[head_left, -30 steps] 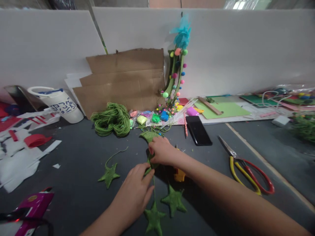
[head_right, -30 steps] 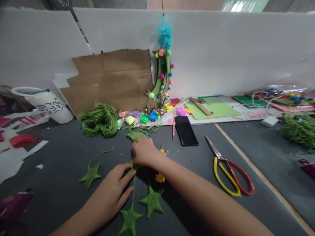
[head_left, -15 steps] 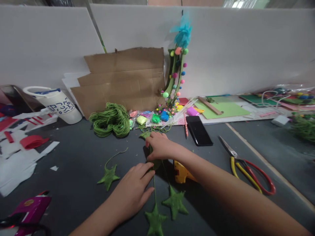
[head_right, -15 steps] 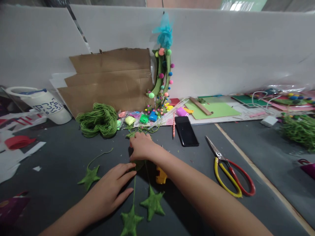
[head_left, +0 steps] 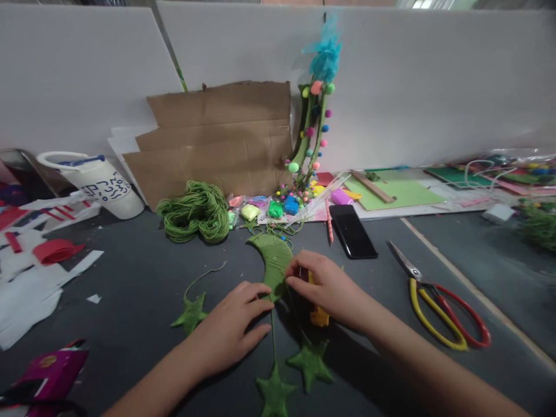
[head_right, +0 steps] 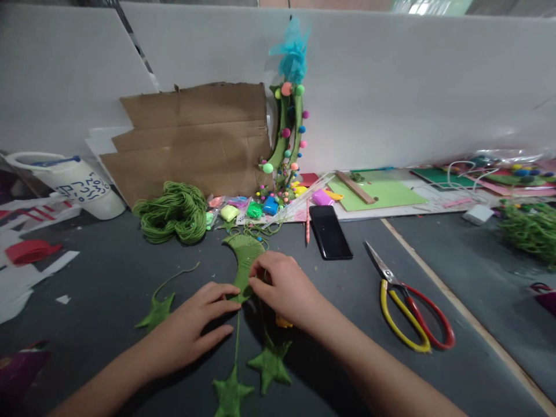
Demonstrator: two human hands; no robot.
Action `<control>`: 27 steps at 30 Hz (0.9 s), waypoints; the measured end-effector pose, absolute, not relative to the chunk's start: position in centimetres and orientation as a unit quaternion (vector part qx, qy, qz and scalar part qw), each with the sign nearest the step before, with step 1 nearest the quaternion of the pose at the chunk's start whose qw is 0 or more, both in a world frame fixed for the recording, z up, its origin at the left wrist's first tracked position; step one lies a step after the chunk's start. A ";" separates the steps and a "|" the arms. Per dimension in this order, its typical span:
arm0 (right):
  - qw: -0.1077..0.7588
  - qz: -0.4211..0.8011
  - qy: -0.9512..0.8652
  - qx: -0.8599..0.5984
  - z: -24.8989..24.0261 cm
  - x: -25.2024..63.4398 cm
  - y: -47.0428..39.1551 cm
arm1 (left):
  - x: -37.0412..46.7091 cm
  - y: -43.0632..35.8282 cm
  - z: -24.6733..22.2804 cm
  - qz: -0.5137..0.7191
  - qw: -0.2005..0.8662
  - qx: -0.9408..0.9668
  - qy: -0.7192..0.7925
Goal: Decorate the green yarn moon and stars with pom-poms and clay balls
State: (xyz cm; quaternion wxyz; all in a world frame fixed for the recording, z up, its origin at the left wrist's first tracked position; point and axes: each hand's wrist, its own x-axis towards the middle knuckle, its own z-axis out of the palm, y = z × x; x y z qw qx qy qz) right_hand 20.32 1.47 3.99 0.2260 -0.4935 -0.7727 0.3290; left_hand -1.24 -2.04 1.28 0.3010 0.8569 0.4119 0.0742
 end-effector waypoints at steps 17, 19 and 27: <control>0.271 0.543 -0.595 -0.526 2.1 21.2 0.3 | -4.6 -0.5 1.7 0.168 0.306 0.710 0.612; 0.273 0.542 -0.606 -0.514 2.2 21.1 0.1 | -6.3 -0.5 2.1 0.143 0.248 0.683 0.672; 0.293 0.417 -0.666 -0.545 2.6 19.9 -0.7 | -10.0 -1.4 1.3 -0.001 0.138 0.637 0.758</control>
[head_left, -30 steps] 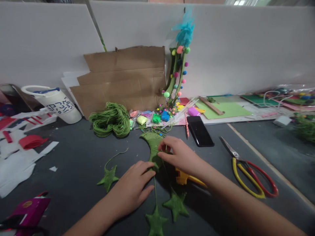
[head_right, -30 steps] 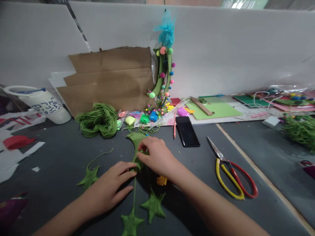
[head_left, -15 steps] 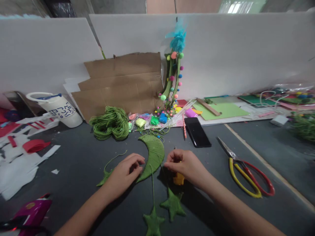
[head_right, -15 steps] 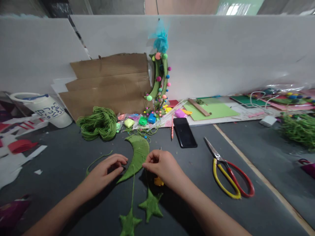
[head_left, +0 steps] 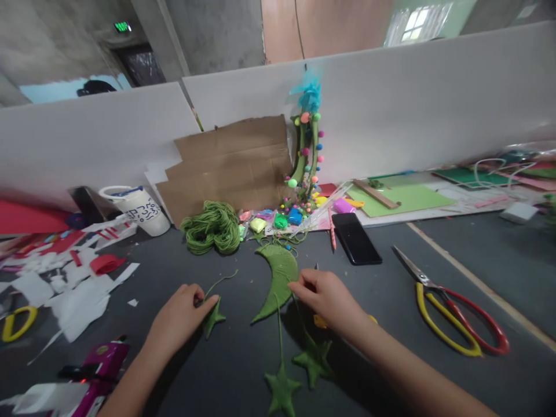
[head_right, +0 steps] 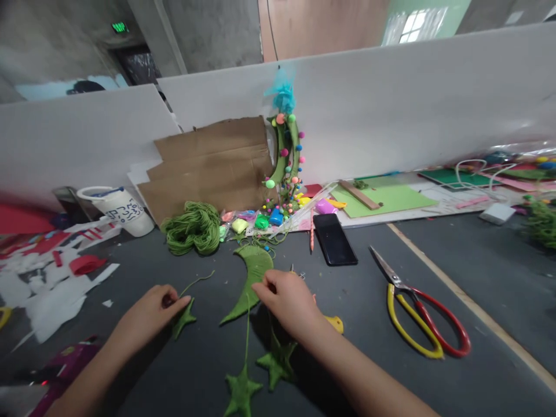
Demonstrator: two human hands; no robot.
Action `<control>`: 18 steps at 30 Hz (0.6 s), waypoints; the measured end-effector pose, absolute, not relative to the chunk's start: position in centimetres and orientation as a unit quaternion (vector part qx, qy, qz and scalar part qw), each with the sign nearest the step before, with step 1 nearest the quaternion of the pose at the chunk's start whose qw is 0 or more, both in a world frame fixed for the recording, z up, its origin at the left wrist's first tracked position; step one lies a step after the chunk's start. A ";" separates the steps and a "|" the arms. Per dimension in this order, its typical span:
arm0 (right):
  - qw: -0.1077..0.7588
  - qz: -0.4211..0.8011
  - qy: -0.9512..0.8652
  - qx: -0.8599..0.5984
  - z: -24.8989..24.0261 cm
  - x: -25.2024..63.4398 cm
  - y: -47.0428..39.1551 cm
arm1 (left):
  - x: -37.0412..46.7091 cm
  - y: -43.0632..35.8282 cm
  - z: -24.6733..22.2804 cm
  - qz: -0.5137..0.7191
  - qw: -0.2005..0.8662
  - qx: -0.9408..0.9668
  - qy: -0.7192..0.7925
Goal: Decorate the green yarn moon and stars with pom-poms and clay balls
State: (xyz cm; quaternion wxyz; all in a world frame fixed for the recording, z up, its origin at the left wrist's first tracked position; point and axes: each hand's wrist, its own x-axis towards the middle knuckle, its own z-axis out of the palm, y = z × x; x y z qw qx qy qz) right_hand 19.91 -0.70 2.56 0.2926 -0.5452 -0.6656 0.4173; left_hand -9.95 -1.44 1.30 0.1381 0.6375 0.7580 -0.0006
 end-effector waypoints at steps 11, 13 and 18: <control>0.257 0.399 -0.709 -0.521 2.9 17.2 -1.5 | -7.9 -3.5 -0.5 0.209 0.267 0.632 0.697; 0.268 0.373 -0.716 -0.525 3.1 16.1 -1.5 | -7.8 -3.7 -0.6 0.234 0.292 0.621 0.689; 0.273 0.385 -0.726 -0.500 3.6 13.4 -0.2 | -7.5 -3.6 0.5 0.278 0.353 0.590 0.670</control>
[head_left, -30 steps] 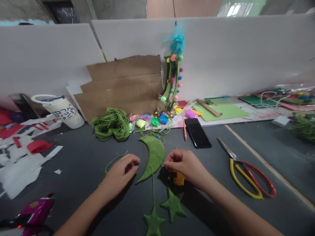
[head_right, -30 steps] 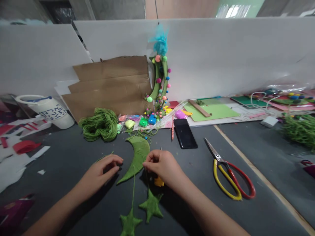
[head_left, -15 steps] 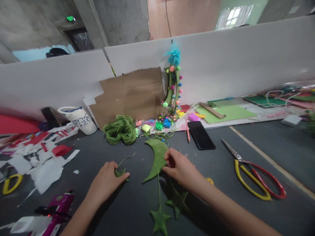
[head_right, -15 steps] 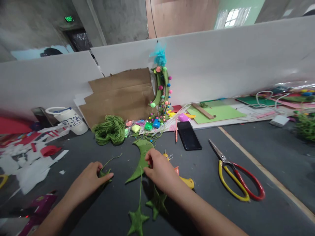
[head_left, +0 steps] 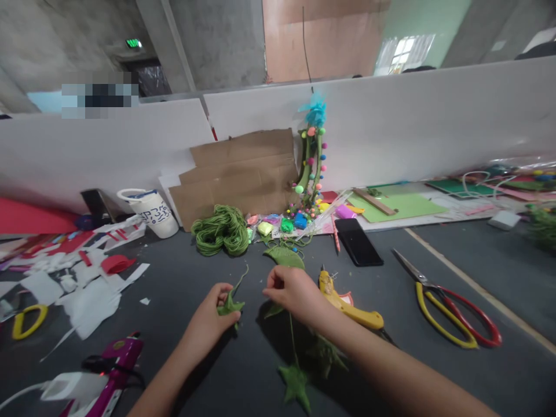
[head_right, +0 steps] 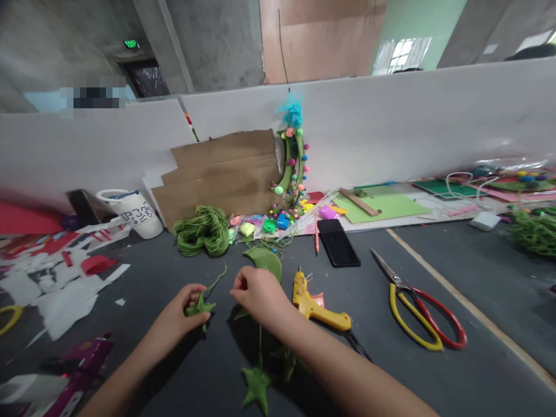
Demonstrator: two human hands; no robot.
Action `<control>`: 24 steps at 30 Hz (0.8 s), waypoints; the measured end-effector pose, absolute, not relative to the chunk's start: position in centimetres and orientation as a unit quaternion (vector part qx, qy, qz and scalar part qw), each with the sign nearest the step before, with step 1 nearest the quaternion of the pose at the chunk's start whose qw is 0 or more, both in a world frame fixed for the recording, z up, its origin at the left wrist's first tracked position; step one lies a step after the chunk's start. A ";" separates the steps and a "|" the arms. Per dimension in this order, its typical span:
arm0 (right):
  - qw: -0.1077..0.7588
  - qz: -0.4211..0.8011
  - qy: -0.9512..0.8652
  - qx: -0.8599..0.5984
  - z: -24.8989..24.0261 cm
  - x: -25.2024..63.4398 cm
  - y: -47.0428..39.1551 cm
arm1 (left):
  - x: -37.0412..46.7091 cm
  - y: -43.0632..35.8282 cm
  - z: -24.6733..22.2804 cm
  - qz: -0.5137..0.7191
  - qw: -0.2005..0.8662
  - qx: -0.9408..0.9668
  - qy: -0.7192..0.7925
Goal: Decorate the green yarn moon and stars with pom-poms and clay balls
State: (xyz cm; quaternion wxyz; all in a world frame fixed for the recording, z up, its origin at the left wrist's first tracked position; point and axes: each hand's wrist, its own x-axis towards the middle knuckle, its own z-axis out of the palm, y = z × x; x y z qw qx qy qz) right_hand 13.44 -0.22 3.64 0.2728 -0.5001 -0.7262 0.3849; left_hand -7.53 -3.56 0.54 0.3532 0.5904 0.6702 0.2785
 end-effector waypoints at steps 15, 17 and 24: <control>0.263 0.383 -0.724 -0.510 5.5 13.2 0.8 | -4.6 -3.8 4.0 0.331 0.658 0.430 0.522; 0.261 0.393 -0.743 -0.474 5.5 13.0 1.0 | -4.9 -3.8 4.0 0.343 0.704 0.379 0.493; 0.133 0.567 -0.728 -0.362 4.0 12.9 2.1 | -6.5 -4.0 3.7 0.374 0.786 0.250 0.425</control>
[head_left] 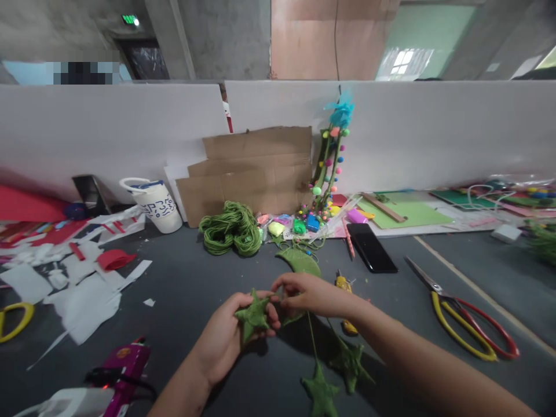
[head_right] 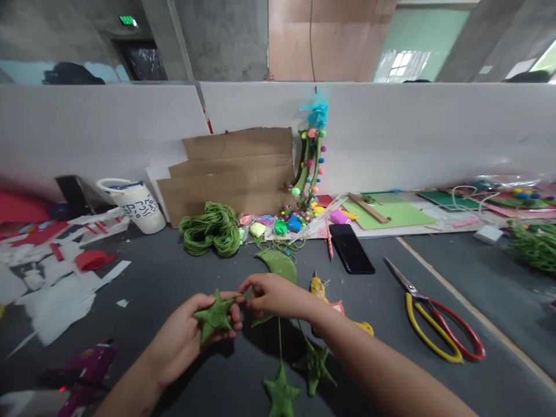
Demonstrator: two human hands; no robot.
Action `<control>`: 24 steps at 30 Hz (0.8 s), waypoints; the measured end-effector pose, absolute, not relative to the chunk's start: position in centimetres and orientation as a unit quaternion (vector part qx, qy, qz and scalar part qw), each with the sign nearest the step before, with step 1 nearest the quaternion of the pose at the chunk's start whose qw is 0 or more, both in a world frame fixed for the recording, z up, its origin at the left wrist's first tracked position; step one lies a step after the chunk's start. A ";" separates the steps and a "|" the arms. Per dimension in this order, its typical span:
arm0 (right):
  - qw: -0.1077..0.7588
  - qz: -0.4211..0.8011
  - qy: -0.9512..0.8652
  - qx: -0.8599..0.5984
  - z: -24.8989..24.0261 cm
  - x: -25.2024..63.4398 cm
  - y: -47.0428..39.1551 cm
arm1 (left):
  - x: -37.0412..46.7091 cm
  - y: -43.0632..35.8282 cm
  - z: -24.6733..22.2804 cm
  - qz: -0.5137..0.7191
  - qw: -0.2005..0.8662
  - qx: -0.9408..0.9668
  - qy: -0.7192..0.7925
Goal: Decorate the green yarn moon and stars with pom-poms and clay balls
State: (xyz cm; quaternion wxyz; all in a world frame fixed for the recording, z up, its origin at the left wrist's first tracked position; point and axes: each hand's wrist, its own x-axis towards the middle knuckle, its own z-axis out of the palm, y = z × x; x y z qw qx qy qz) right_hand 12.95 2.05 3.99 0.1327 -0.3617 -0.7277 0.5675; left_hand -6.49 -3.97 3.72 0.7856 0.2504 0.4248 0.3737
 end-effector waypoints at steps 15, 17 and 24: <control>0.128 0.562 -0.695 -0.430 4.3 20.8 1.0 | -3.5 -6.0 2.2 0.301 0.644 0.426 0.560; 0.126 0.549 -0.710 -0.423 4.7 21.8 1.3 | -3.0 -5.8 2.3 0.286 0.617 0.456 0.575; 0.147 0.455 -0.760 -0.441 4.7 22.1 1.8 | -3.0 -4.9 2.0 0.228 0.546 0.528 0.609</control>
